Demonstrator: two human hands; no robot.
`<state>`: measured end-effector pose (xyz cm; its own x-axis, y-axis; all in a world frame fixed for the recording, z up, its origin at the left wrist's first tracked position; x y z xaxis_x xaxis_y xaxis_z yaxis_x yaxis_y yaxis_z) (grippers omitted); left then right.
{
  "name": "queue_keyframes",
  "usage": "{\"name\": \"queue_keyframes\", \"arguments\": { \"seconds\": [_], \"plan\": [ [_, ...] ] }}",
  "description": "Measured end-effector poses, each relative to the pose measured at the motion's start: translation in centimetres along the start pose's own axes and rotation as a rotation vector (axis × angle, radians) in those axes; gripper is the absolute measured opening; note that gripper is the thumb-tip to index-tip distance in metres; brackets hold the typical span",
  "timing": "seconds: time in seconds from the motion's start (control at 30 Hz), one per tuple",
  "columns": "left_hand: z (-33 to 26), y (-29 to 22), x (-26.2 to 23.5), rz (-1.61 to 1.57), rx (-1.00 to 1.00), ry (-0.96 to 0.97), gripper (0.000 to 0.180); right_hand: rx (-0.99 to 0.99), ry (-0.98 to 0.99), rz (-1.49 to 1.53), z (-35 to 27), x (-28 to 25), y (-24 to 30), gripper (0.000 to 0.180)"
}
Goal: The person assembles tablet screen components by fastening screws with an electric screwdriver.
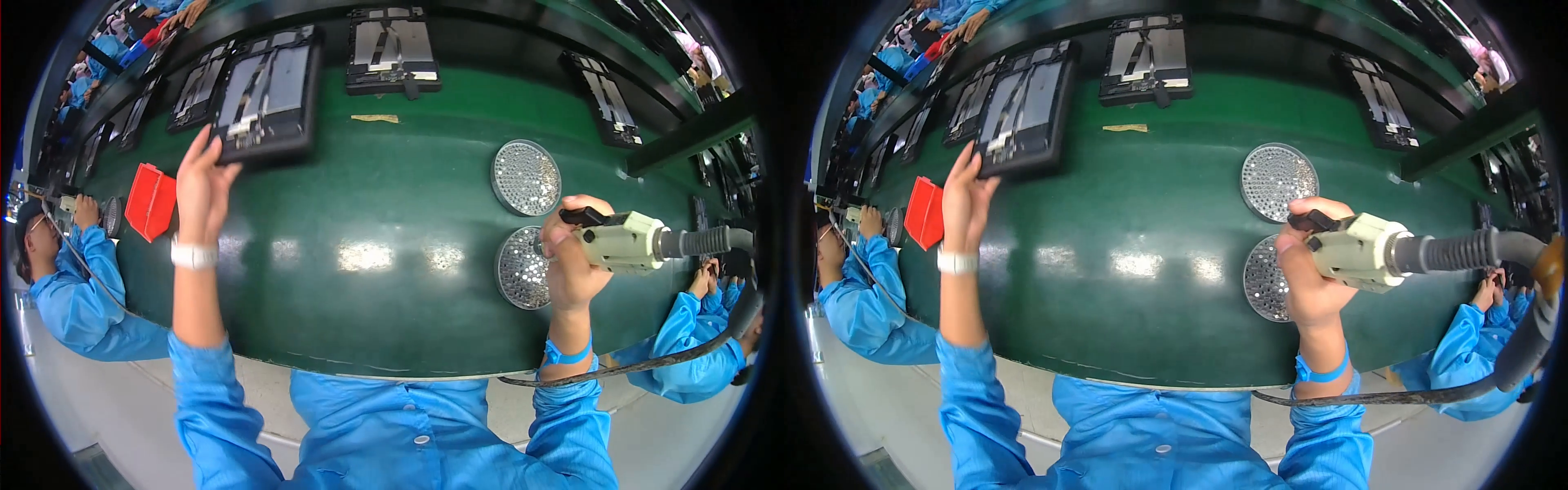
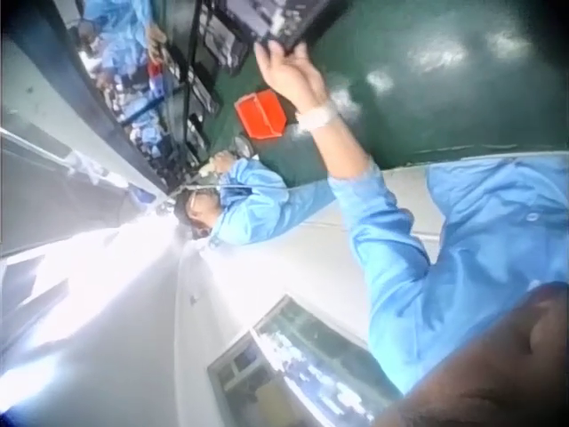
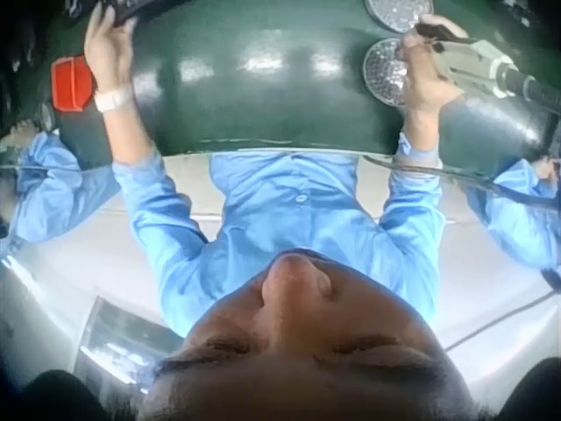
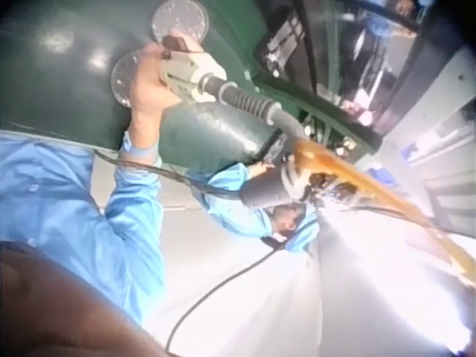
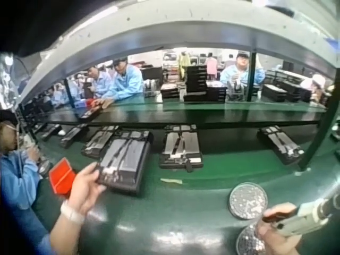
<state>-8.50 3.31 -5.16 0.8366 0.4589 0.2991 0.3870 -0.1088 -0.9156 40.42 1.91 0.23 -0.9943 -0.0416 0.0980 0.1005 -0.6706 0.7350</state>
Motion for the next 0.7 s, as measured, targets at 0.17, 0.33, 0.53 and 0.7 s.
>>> {"name": "queue_keyframes", "arguments": {
  "seconds": [0.17,0.33,0.53,0.7],
  "plan": [
    [10.4,0.7,-2.4,-0.009,-0.052,-0.069,0.047,0.046,-0.02,-0.058,-0.6,-0.7,-1.2,0.036],
    [8.6,-2.9,4.5,1.164,0.994,-0.569,0.036,0.041,-0.017,-0.08,-0.7,-1.3,-0.6,0.036],
    [6.1,4.4,17.2,1.268,0.827,0.003,0.055,0.065,-0.022,-0.171,-0.4,-2.3,-1.2,0.033],
    [9.9,4.8,17.2,1.259,0.9,-0.1,0.058,0.159,-0.1,0.048,0.3,-2.7,-2.0,0.03]
  ]
}}
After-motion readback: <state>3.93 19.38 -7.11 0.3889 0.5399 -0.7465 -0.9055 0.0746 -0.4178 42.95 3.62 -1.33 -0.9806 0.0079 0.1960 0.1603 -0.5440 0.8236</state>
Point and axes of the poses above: each hand's wrist, its own z-axis towards the middle knuckle, its own x-axis out of the palm, y = z × x, the point moved 7 cm from there along z, towards the middle knuckle, and after that the axes turned 13 degrees about -x, right-handed, at the moved point
